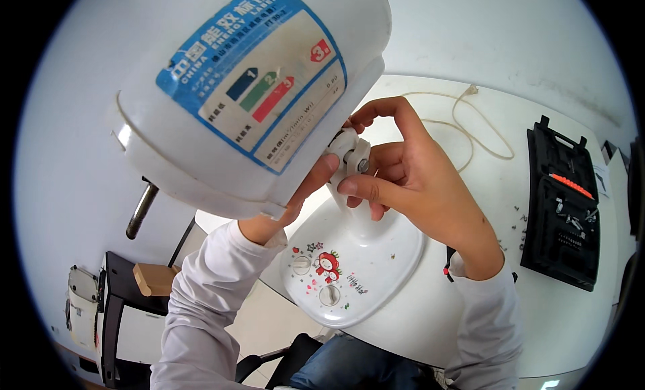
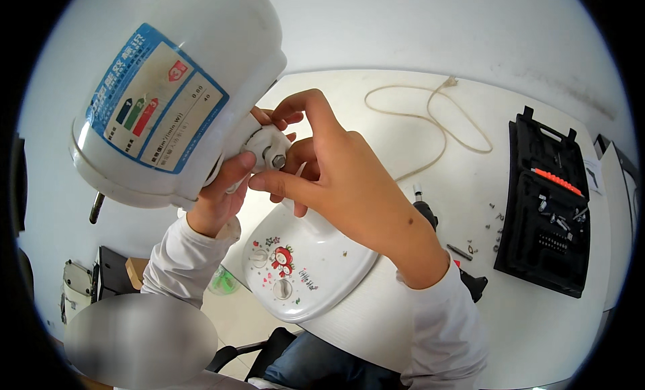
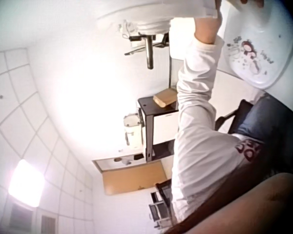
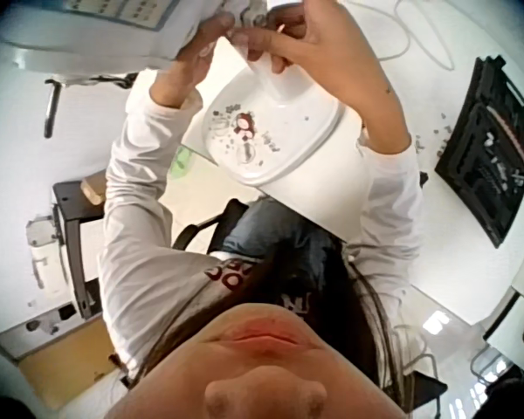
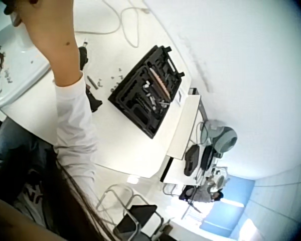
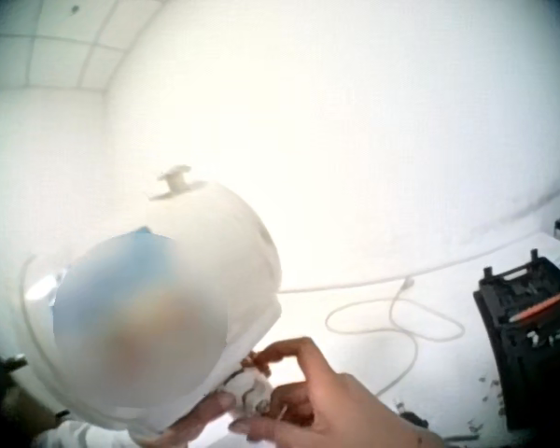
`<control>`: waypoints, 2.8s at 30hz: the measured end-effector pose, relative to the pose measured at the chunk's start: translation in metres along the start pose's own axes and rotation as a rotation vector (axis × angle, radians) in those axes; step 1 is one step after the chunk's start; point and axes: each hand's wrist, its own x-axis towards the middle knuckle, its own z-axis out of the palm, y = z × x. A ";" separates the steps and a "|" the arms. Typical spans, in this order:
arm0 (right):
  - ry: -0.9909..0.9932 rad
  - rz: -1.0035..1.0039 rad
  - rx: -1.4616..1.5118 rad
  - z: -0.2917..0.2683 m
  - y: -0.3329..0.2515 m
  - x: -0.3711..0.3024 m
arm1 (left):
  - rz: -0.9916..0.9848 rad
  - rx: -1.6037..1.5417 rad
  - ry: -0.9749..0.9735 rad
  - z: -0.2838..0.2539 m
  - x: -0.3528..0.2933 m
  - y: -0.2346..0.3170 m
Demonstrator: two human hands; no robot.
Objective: The person assembles a white electric fan by attaching the motor housing to the stand using a cordless electric screwdriver. They insert screws, tighten them, and adjust the neck joint to secure the components.
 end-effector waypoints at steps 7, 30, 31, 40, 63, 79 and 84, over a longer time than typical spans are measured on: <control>-0.131 0.038 0.083 -0.011 -0.003 -0.004 | 0.019 -0.054 0.046 0.004 -0.002 0.003; -0.089 0.056 0.122 -0.010 0.001 -0.003 | 0.112 -0.129 -0.141 -0.004 0.001 -0.004; -0.065 0.055 0.103 -0.010 0.000 -0.004 | 0.103 -0.126 -0.144 -0.006 0.001 -0.003; 0.270 -0.401 -0.568 0.005 0.017 -0.003 | 0.070 -0.041 -0.020 -0.001 -0.001 0.000; 0.405 -0.612 -0.763 0.007 0.018 -0.001 | 0.067 -0.105 -0.039 -0.001 -0.001 0.000; 0.413 -0.685 -0.821 0.003 0.018 -0.002 | 0.098 -0.121 -0.023 0.002 0.000 0.000; 0.387 -0.683 -0.827 0.001 0.015 -0.003 | 0.103 -0.111 -0.034 0.002 0.001 0.000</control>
